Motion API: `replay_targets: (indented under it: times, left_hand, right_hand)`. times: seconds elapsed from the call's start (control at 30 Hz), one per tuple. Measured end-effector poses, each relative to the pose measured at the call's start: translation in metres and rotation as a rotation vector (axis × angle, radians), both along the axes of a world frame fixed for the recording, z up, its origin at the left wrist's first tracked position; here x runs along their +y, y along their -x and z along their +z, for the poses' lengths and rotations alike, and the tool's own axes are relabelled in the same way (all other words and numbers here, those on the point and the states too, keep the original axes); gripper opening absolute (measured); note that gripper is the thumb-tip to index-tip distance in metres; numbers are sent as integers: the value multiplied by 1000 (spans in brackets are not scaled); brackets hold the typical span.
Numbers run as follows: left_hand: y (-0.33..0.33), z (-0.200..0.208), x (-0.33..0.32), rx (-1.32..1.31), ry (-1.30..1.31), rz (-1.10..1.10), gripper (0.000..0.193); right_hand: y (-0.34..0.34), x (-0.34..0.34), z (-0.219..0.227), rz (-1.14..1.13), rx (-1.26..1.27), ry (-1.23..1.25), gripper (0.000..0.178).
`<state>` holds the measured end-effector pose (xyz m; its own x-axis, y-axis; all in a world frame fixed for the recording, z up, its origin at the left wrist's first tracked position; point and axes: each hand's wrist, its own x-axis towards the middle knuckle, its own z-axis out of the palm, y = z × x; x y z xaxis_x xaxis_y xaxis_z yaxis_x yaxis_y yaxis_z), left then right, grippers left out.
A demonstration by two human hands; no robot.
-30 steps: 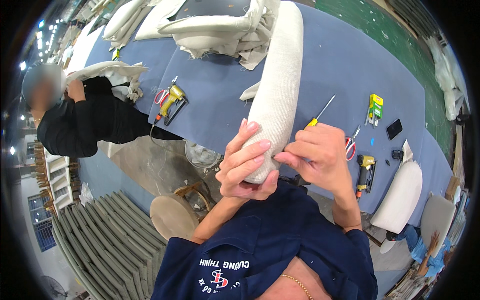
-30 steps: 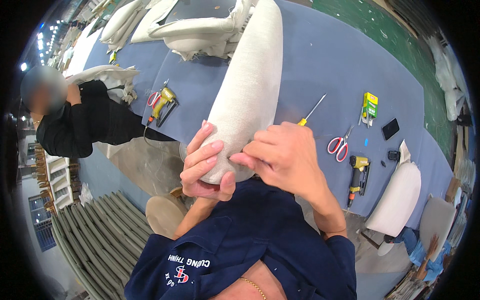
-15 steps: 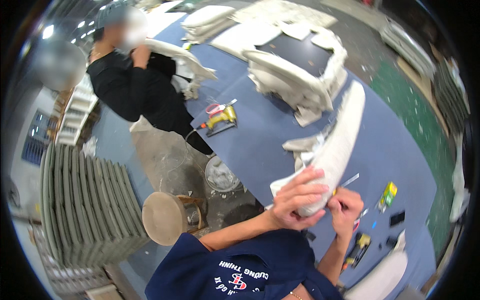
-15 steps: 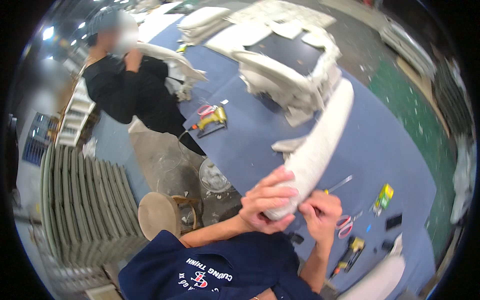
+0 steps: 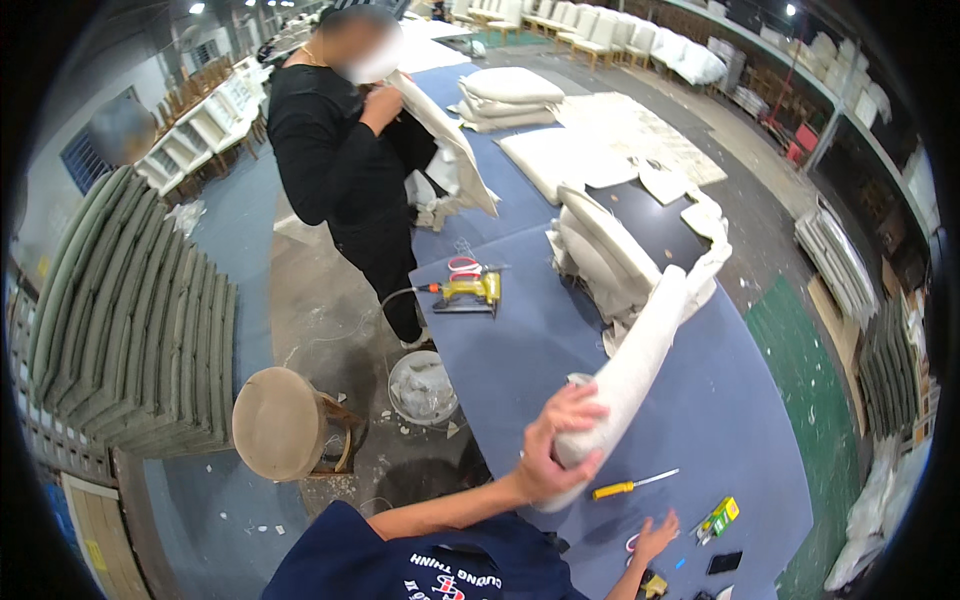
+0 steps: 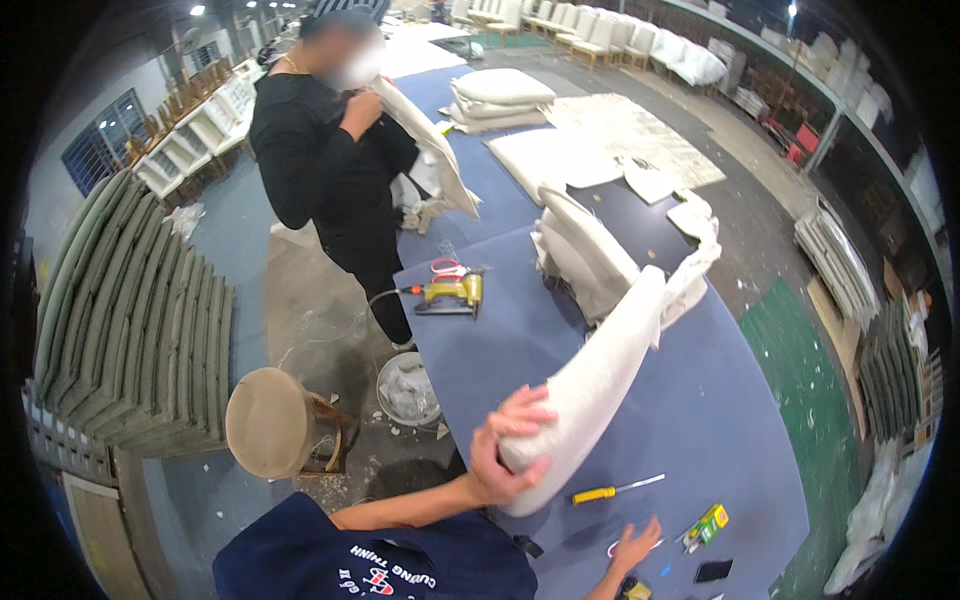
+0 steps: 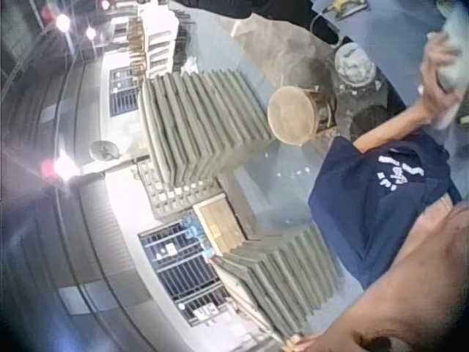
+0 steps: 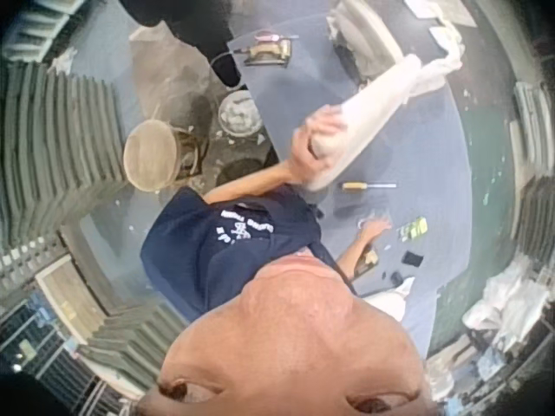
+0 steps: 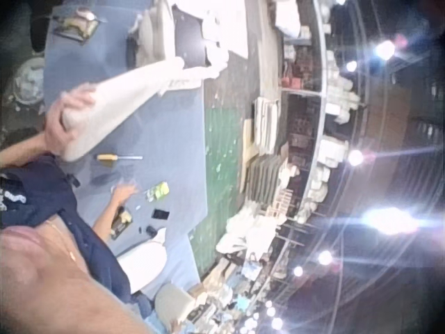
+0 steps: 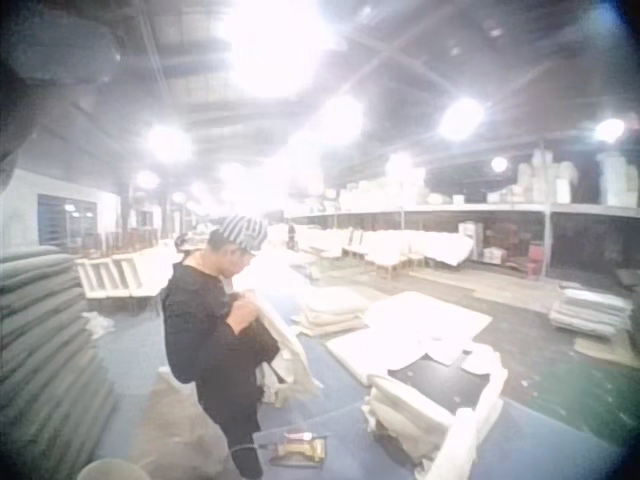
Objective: The person covers a foam cushion with fabric, using a staple gun to secure the material to the back. They trim excess fabric with scissors and use a screwdriver to tuck the fabric into the cushion's crevices. The person repeatedly adjusts and smooths the fabric to ensure a tight fit.
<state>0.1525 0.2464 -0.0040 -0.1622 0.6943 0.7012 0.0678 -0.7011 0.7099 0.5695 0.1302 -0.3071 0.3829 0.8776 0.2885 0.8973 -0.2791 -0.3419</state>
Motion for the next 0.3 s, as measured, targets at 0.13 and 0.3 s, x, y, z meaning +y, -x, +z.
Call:
replay_targets:
  times: [0.13, 0.3]
  left_hand:
    - [-15, 7, -2, 235, -58, -111, 59]
    - [3, 17, 71, 647, -259, -575, 83]
  right_hand:
    - [65, 24, 13, 610, 208, 323, 67]
    - [78, 21, 20, 615, 456, 348, 65]
